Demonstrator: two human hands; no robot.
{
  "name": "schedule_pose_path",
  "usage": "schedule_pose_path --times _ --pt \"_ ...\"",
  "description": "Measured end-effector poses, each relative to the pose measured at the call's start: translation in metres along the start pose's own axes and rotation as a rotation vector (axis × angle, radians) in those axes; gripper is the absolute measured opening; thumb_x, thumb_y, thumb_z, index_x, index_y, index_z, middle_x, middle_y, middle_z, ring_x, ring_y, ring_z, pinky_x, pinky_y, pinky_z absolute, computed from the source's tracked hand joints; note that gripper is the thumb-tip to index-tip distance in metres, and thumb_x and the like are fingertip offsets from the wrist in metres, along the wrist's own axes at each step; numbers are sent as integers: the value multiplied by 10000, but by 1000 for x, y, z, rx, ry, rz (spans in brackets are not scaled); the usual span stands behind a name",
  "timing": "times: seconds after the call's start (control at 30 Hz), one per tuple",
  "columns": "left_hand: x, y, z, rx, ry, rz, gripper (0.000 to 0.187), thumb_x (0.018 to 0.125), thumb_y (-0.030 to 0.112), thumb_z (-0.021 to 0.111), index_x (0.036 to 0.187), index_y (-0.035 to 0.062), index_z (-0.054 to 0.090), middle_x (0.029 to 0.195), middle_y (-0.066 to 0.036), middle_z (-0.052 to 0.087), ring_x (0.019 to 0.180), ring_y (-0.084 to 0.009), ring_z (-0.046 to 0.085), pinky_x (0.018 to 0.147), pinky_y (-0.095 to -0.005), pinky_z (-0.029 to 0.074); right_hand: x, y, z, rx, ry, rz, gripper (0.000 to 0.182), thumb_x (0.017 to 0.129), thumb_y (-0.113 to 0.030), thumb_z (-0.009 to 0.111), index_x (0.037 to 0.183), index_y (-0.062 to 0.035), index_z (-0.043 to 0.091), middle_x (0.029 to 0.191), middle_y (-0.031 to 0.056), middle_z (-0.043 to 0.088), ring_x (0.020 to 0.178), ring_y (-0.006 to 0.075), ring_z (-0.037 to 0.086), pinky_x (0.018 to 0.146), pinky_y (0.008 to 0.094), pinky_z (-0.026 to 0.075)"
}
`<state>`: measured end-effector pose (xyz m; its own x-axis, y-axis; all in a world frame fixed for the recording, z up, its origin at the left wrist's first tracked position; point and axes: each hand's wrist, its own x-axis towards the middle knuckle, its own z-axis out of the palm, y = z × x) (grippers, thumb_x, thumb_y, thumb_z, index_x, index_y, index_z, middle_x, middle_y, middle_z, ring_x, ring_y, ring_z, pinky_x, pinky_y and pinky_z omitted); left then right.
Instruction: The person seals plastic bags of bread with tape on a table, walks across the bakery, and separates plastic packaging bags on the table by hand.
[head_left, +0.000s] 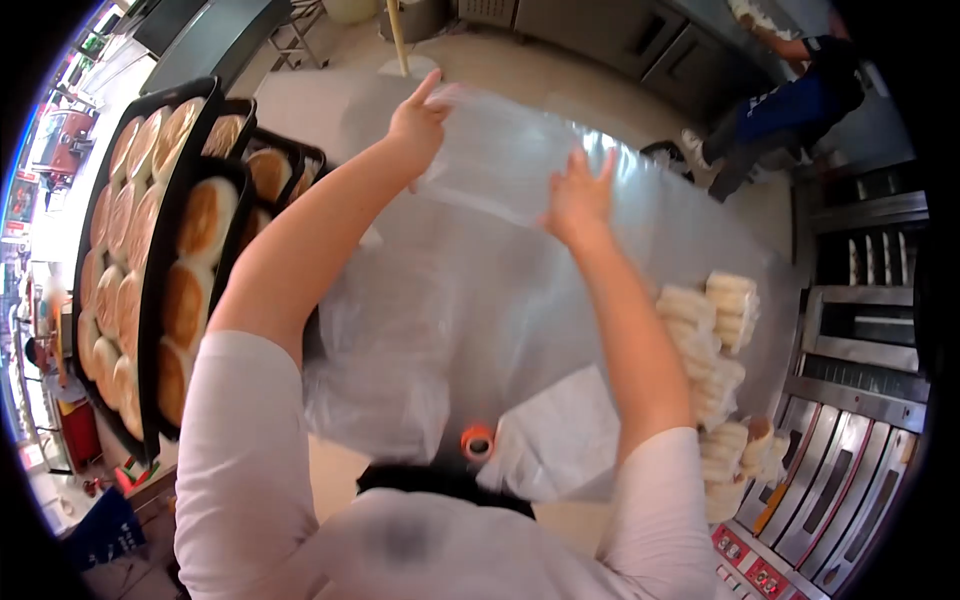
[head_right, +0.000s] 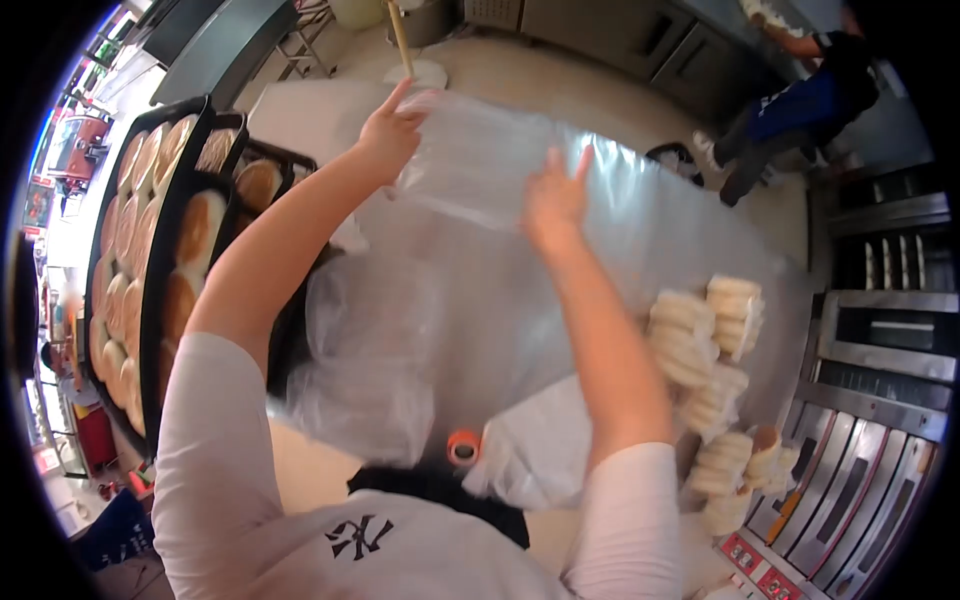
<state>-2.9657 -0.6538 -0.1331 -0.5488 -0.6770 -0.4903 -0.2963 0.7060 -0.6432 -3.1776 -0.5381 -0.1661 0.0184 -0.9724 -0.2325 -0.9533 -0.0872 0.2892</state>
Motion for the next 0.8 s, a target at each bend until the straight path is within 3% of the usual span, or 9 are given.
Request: schedule_pose_path --times 0.03,0.1,0.2,0.43,0.5,0.53,0.67,0.73,0.8 --pt "14 -14 13 -3 14 -21 811 650 674 760 1292 190 653 1565 -35 369 1527 -249 -58 1152 -610 -160 28 -9 2 -17 18 5 562 746 -453 761 1156 -78 677 1475 170 434 1491 253 149 1163 661 7" --pt "37 -28 43 5 -28 -27 810 618 629 797 1271 171 653 1519 -13 425 1486 -149 226 1180 -574 -160 69 -30 8 -45 -9 -16 540 779 -449 732 1173 -85 668 1473 162 445 1503 247 116 1156 670 -25" --pt "76 -39 89 -72 -89 -54 863 585 628 827 1291 171 636 1541 -24 394 1500 -149 181 1181 -567 -164 119 -47 15 -56 -104 -64 508 788 -429 728 1167 -96 673 1484 152 435 1510 246 93 1163 656 -38" --pt "127 -36 161 -57 -62 -124 864 580 542 861 1326 190 604 1587 -36 314 1510 -188 155 1184 -572 -146 178 -75 34 -60 9 -92 312 807 -304 719 1051 -110 716 1435 128 490 1492 236 160 1184 624 19" --pt "132 -27 164 -113 13 -100 625 743 427 782 1308 217 616 1490 -66 463 1494 -205 218 1194 -580 -105 182 -77 42 -8 49 -95 260 820 -263 690 1029 -111 719 1379 117 536 1467 239 227 1182 626 53" --pt "133 -23 162 -114 11 -82 625 743 427 782 1308 217 616 1490 -66 463 1494 -205 218 1194 -580 -105 184 -77 48 39 96 -103 214 833 -221 661 1007 -112 722 1323 106 581 1442 242 294 1180 627 86" --pt "118 -11 125 -366 83 -120 326 917 222 563 1238 197 618 1063 -31 702 1135 -222 621 1200 -566 87 192 -78 73 171 269 -157 209 877 -168 570 995 -115 734 1155 98 677 1307 257 492 1139 631 207" --pt "95 -1 119 -547 540 -312 301 887 255 607 1175 166 626 1015 -28 701 976 -229 668 1170 -548 203 172 -79 37 347 281 -103 203 886 -158 566 990 -107 733 1135 81 692 1264 267 533 1107 573 288" --pt "34 21 76 -759 562 -453 305 869 288 635 1137 143 628 967 -47 705 975 -236 662 1124 -537 286 135 -86 31 580 719 -135 160 859 -159 620 975 -98 711 1110 81 693 1171 284 585 1080 521 340"
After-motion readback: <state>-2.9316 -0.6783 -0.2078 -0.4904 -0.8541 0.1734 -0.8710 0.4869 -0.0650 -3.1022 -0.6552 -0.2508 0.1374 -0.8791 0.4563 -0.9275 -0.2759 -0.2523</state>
